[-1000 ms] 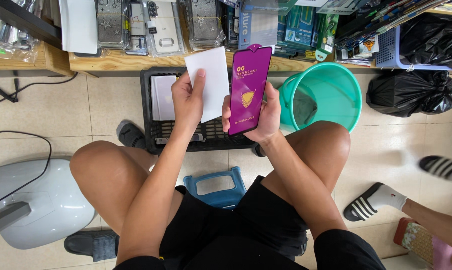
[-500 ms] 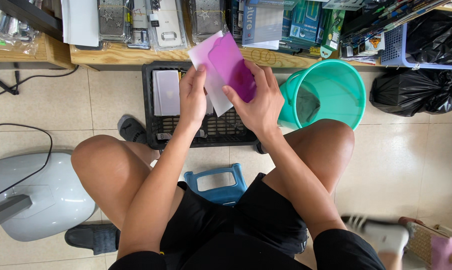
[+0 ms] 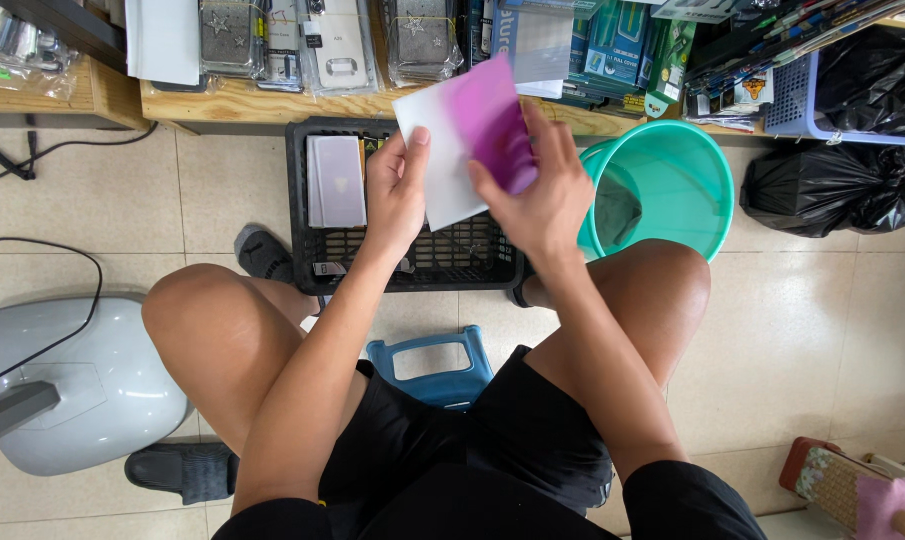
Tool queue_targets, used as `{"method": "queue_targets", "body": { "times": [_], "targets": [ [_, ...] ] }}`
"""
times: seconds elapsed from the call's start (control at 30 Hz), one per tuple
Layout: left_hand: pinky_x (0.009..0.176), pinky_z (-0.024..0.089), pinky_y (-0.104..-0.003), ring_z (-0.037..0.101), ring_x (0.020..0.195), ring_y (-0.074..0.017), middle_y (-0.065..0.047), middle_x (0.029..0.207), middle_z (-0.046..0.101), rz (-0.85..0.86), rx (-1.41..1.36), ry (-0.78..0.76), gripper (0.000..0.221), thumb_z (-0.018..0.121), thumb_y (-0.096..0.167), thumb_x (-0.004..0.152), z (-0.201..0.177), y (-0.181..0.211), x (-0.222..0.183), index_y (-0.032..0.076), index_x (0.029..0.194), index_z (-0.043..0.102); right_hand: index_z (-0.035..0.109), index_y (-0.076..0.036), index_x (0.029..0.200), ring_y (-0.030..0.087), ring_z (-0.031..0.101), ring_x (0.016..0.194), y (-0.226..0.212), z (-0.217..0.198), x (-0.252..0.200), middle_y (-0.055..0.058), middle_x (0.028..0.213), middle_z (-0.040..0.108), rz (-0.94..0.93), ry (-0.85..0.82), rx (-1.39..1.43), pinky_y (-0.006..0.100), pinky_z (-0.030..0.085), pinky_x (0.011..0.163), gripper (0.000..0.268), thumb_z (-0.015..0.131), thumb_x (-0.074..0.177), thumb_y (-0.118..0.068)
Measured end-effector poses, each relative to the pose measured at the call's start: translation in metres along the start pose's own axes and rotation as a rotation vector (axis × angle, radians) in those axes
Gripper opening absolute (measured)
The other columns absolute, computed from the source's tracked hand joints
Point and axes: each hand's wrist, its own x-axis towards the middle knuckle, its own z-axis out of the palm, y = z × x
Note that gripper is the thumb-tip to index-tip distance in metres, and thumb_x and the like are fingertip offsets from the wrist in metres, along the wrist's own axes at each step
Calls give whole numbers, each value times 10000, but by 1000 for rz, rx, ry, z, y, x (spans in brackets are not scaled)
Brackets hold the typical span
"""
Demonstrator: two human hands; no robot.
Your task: The person cleans a packaged screen protector with a cloth, removes it from its sleeve, and shows it to the camera.
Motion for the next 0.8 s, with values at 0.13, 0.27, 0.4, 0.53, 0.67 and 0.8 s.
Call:
{"method": "queue_targets", "body": {
  "times": [0.13, 0.27, 0.4, 0.53, 0.67, 0.8],
  "targets": [
    [561, 434, -235, 595, 706, -88, -4, 808, 673, -83, 82, 37, 336, 570, 362, 1042, -1, 4, -4, 53, 975, 685, 494, -74, 1421, 326, 762, 981, 20, -2, 8, 172, 1225, 726, 440, -80, 1025, 428, 659, 843, 589, 576, 876, -281],
    [554, 292, -236, 443, 638, -48, 45, 682, 589, -39, 229, -67, 258, 654, 294, 1016, 2, 12, -6, 72, 944, 764, 640, -21, 1237, 381, 716, 879, 13, -30, 21, 225, 1102, 717, 708, -4, 1625, 481, 595, 839, 601, 557, 871, -490],
    [615, 401, -226, 587, 742, -61, -21, 880, 771, -65, 241, -187, 237, 659, 254, 1010, 1, 16, -8, 48, 1030, 774, 585, -54, 1360, 366, 724, 884, 27, -30, 19, 207, 1162, 707, 653, -1, 1688, 458, 583, 736, 774, 507, 884, -659],
    [599, 242, -269, 314, 667, -76, 54, 694, 415, -47, 374, -307, 242, 630, 235, 1044, 2, 27, -11, 95, 847, 615, 573, -46, 1358, 338, 721, 919, 23, -37, 20, 188, 1142, 702, 520, -92, 1625, 459, 616, 910, 829, 413, 895, -715],
    [637, 310, -255, 397, 718, -77, 53, 751, 538, -73, 382, -403, 232, 613, 241, 1049, 3, 32, -11, 62, 936, 709, 543, -66, 1375, 331, 751, 899, 27, -29, 16, 187, 1158, 717, 497, -174, 1461, 456, 645, 799, 816, 351, 923, -718],
    [630, 292, -249, 344, 728, -80, 66, 739, 413, -65, 394, -470, 296, 611, 267, 1064, 2, 35, -12, 93, 825, 581, 557, -44, 1347, 315, 752, 870, 23, -31, 18, 186, 1130, 733, 491, -212, 1406, 435, 637, 742, 813, 338, 932, -707]
  ]
}}
